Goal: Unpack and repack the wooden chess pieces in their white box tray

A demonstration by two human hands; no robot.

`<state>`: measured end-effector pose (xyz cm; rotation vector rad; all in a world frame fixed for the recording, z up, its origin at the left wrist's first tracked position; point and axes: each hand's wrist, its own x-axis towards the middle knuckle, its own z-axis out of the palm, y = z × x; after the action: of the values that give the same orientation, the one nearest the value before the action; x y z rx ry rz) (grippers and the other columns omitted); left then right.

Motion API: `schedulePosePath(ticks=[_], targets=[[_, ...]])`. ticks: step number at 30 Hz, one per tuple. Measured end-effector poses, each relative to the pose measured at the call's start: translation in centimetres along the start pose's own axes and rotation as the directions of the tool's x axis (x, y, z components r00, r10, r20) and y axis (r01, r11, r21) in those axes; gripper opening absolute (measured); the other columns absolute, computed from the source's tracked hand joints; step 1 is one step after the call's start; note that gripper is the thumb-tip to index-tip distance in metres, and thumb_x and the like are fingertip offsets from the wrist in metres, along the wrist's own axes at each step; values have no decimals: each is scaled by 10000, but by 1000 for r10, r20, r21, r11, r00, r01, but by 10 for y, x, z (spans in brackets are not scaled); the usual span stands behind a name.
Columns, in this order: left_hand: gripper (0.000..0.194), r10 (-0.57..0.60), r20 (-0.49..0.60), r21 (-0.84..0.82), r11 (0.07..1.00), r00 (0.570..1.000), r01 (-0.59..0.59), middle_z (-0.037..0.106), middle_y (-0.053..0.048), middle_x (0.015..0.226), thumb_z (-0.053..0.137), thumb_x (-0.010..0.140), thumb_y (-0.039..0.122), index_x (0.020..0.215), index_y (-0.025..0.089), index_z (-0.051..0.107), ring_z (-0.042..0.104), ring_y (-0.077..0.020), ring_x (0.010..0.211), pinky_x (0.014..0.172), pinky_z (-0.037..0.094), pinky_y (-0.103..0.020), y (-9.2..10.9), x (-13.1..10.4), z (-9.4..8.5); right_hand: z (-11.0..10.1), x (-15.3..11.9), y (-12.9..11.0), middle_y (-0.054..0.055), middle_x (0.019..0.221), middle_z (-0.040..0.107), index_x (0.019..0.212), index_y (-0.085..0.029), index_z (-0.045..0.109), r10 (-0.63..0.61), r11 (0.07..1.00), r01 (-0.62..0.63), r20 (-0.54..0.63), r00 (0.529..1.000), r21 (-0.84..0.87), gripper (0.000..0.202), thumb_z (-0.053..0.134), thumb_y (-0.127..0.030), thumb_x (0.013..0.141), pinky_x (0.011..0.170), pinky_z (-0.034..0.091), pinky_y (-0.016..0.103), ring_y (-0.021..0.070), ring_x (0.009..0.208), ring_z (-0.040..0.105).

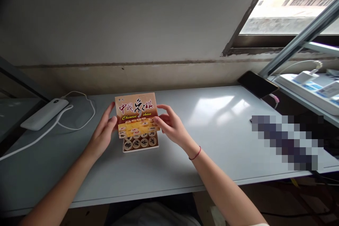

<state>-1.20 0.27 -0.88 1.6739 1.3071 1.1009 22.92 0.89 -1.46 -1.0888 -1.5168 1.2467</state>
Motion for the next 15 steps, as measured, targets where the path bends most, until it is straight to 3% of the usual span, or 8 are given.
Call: schedulePosePath(ticks=[4,8,10,15], targets=[[564,-135,45,291,949,990,116,693,-19,741,350,948,479,1440,203,335,662,-191,657,589,496,-275,-2,1,-1,3,0,4,16,778,641,1331,-228,409,97,995,-96,16,995,-11,509,503,-464,890,562,482,245,137,686,594],[490,-240,86,479,861,967,171,716,-76,948,316,934,453,1303,204,522,674,-250,855,664,481,-302,1,1,1,4,1,8,55,889,669,1226,-220,531,204,977,-200,52,978,-80,408,469,-453,898,659,518,281,171,795,641],[455,-307,109,514,832,945,211,709,-61,992,299,930,422,1274,236,532,667,-240,870,691,470,-296,5,1,1,2,1,7,50,876,672,1180,-225,549,231,964,-215,88,969,-158,362,449,-437,904,645,503,273,165,774,638],[458,-406,299,586,792,863,169,666,9,730,243,940,420,1339,296,430,623,-193,653,616,429,-263,13,0,-6,-9,-2,0,-14,690,624,1186,-257,479,267,906,-139,286,920,-400,326,426,-426,913,547,407,247,126,601,528]])
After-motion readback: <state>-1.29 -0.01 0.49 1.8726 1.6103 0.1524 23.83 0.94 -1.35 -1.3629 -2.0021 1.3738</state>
